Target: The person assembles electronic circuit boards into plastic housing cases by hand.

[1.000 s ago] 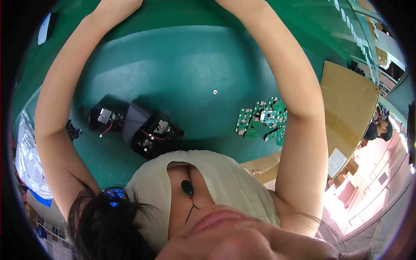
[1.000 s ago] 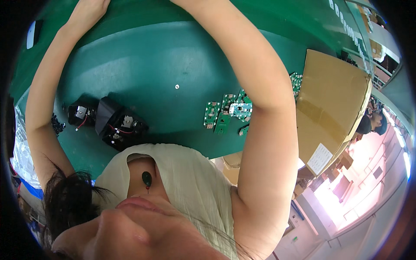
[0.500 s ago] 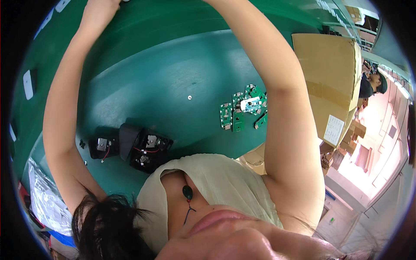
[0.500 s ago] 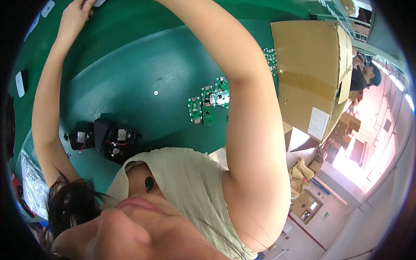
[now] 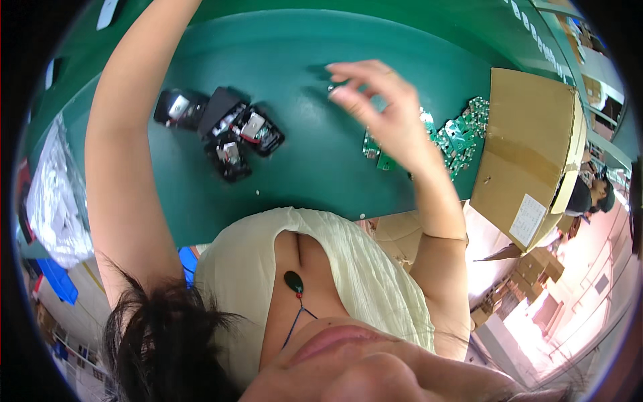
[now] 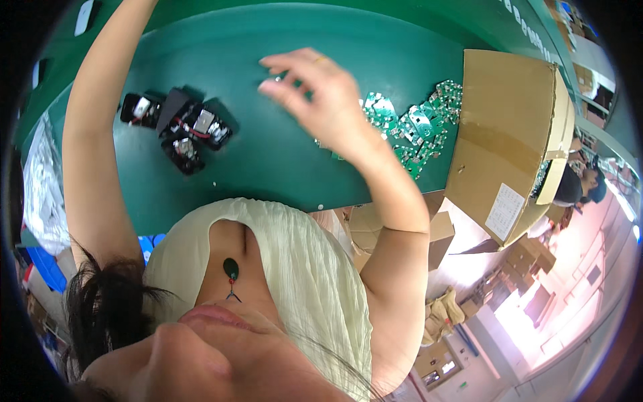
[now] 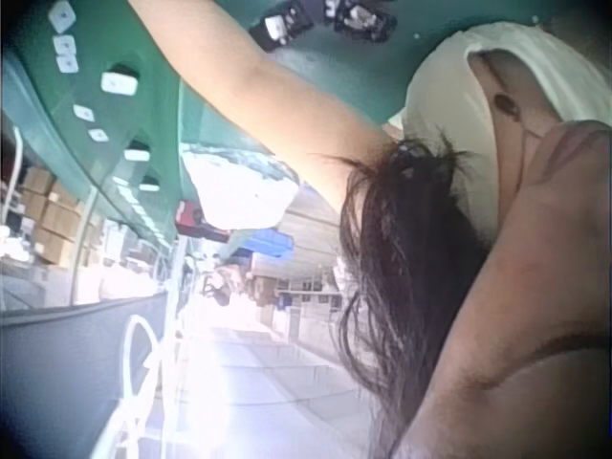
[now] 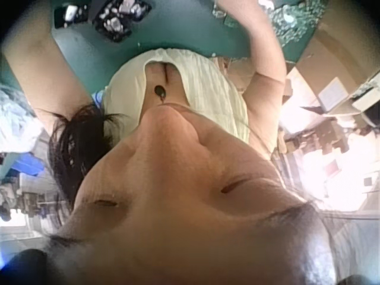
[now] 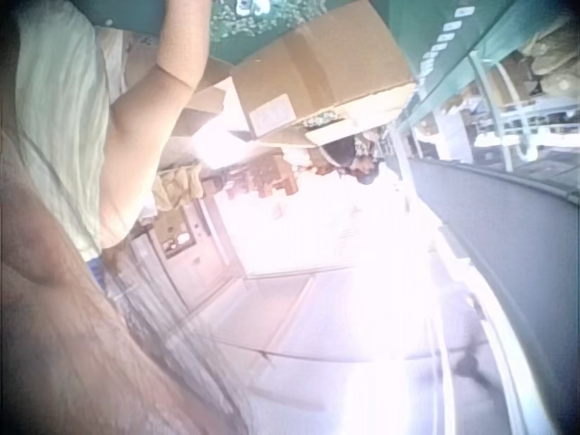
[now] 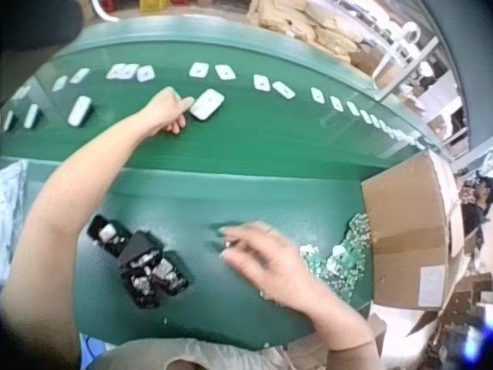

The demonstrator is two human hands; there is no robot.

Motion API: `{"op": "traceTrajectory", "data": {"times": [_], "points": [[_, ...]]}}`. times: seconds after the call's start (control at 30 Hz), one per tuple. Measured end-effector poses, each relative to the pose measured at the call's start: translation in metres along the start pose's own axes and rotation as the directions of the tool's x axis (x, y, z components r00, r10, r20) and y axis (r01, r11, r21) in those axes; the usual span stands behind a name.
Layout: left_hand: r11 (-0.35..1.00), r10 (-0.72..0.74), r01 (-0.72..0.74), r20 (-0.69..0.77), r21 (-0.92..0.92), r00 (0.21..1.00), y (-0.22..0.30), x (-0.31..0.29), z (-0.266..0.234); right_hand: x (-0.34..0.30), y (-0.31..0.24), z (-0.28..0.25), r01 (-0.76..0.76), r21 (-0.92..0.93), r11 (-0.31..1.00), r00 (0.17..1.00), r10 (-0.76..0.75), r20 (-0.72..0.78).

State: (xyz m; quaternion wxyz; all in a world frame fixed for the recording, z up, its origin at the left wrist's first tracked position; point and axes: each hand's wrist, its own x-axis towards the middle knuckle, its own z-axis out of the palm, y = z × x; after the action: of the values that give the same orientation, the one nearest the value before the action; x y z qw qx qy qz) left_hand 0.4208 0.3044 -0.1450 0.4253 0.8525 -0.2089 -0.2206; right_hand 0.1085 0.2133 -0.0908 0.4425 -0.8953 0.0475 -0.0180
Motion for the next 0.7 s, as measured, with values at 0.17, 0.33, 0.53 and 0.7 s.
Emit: {"op": "traceTrajectory", "data": {"times": [0.17,0.33,0.53,0.7], "points": [[0.995,0.071,-0.082,-0.155,-0.064,0.985,0.016,-0.100,-0.009,-0.017,-0.016,0.067,0.262,-0.220,0.939,0.963,-0.268,0.005],[0.935,0.214,-0.247,-0.153,-0.253,0.965,0.003,-0.197,-0.010,-0.016,-0.011,0.090,0.257,-0.263,0.930,0.962,-0.273,-0.027],[0.877,0.355,-0.403,-0.210,-0.263,0.911,-0.024,-0.275,0.010,-0.023,-0.015,0.081,0.220,0.232,0.947,0.969,-0.186,-0.159],[0.763,0.310,-0.233,0.025,-0.603,0.950,0.003,-0.305,0.018,-0.035,-0.034,0.066,0.391,0.141,0.909,0.914,-0.366,-0.177]]}}
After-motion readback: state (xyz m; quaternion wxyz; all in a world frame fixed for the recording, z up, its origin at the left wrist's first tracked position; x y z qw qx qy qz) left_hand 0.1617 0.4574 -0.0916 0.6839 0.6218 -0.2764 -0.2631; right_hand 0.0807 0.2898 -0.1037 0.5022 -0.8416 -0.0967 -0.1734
